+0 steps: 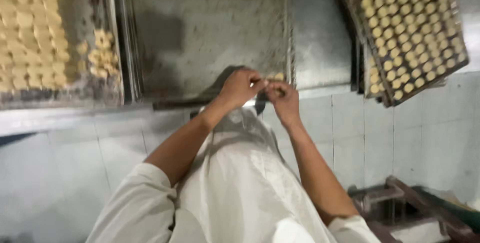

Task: The person arranges small dough circles on metal baking trays by hand, picking them up from one tray and placing them in rows on another.

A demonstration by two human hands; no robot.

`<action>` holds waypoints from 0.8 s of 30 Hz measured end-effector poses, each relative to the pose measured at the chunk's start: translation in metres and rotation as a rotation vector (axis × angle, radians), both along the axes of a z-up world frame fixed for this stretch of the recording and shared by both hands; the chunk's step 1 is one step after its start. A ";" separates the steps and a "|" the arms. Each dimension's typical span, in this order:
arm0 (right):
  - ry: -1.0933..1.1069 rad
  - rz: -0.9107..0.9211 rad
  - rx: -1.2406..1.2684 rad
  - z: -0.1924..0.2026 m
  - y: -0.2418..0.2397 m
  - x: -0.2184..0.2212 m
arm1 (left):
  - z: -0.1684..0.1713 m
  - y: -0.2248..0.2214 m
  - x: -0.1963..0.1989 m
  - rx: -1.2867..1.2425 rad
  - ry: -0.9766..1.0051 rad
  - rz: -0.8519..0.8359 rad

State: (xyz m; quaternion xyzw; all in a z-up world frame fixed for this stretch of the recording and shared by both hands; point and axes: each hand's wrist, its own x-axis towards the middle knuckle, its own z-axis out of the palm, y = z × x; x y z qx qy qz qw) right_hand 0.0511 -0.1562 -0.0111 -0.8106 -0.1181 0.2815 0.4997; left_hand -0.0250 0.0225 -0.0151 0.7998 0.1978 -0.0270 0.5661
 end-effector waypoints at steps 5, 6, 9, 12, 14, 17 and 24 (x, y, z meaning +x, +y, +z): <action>-0.038 0.200 0.019 0.009 0.009 -0.013 | 0.004 0.011 -0.020 0.209 -0.084 0.138; 0.061 0.160 0.111 0.010 0.018 -0.009 | 0.008 0.021 -0.023 0.251 -0.053 0.172; 0.356 0.024 0.254 0.009 0.021 -0.018 | 0.012 0.023 -0.042 0.176 0.023 0.201; 0.486 -0.040 0.252 0.006 0.032 -0.018 | 0.014 0.023 -0.049 0.015 -0.123 0.178; 0.495 -0.026 0.271 0.006 0.040 -0.020 | 0.015 0.027 -0.051 -0.064 -0.189 0.174; 0.476 0.000 0.334 0.007 0.043 -0.025 | 0.013 0.028 -0.054 -0.172 -0.122 0.173; 0.475 -0.035 0.304 0.002 0.037 -0.025 | 0.006 0.037 -0.050 -0.220 0.002 0.107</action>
